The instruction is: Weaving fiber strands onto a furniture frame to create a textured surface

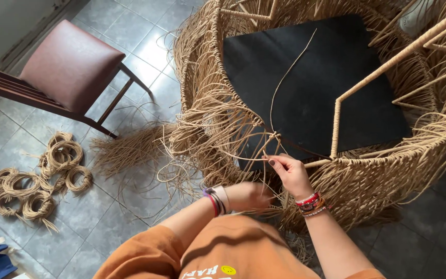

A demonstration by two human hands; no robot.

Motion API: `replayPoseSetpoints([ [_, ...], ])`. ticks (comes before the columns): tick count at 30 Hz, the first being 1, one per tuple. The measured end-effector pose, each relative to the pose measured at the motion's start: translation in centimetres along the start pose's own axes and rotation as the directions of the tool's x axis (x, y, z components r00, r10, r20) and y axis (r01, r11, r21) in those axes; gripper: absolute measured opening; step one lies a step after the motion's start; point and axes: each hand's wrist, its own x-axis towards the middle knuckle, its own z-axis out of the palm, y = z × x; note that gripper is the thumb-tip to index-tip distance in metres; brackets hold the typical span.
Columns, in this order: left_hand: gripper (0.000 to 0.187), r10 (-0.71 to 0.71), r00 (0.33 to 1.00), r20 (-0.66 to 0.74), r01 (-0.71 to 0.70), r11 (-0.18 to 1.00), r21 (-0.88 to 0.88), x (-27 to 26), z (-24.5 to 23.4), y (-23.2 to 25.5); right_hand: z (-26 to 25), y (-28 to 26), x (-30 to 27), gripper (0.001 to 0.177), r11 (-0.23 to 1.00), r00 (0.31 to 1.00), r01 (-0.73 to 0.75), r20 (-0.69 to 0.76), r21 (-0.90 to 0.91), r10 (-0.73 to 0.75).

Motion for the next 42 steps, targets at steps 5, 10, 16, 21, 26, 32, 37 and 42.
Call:
replayPoseSetpoints([
  [5, 0.028, 0.107, 0.964, -0.244, -0.111, 0.994, -0.006, -1.4, -7.2, 5.3, 0.3, -3.2, -0.1, 0.019, 1.000, 1.000, 0.001, -0.030, 0.026, -0.001],
  [10, 0.051, -0.086, 0.993, -0.082, 0.083, 0.996, -0.033, -3.6, -4.3, 1.1, 0.4, -1.9, -1.9, 0.020, 0.998, 0.999, -0.036, -0.034, 0.055, 0.038],
  [16, 0.027, -0.083, 0.996, -0.042, 0.047, 0.834, -0.550, -1.1, -3.0, 2.6, 1.2, -1.1, -2.0, 0.023, 0.988, 0.997, -0.051, -0.044, 0.149, 0.058],
  [21, 0.018, -0.320, 0.875, -0.363, 0.435, 0.193, 0.879, -7.2, 2.3, 0.9, 2.3, -0.8, -2.7, 0.023, 0.960, 0.992, -0.077, -0.072, 0.270, 0.100],
  [26, 0.053, -0.232, 0.755, -0.614, -0.395, 0.587, -0.707, -2.5, -11.3, 9.4, 2.3, -1.0, -3.1, 0.030, 0.947, 0.989, -0.137, -0.006, 0.290, 0.145],
  [32, 0.036, -0.637, 0.465, -0.614, -0.613, 0.268, -0.743, 2.9, -16.7, 14.3, 3.0, -5.2, -4.3, 0.020, 0.864, 0.951, -0.180, -0.141, 0.471, 0.275],
  [37, 0.050, -0.718, 0.559, -0.415, -0.789, -0.306, -0.533, 7.4, -20.9, 11.3, 2.8, -3.4, -4.0, 0.010, 0.834, 0.958, -0.111, -0.164, 0.540, 0.233],
  [42, 0.051, -0.671, 0.605, -0.429, -0.784, -0.407, -0.469, 10.1, -23.8, 8.8, 2.7, -1.4, -5.2, 0.024, 0.897, 0.965, -0.073, -0.196, 0.435, 0.173],
])
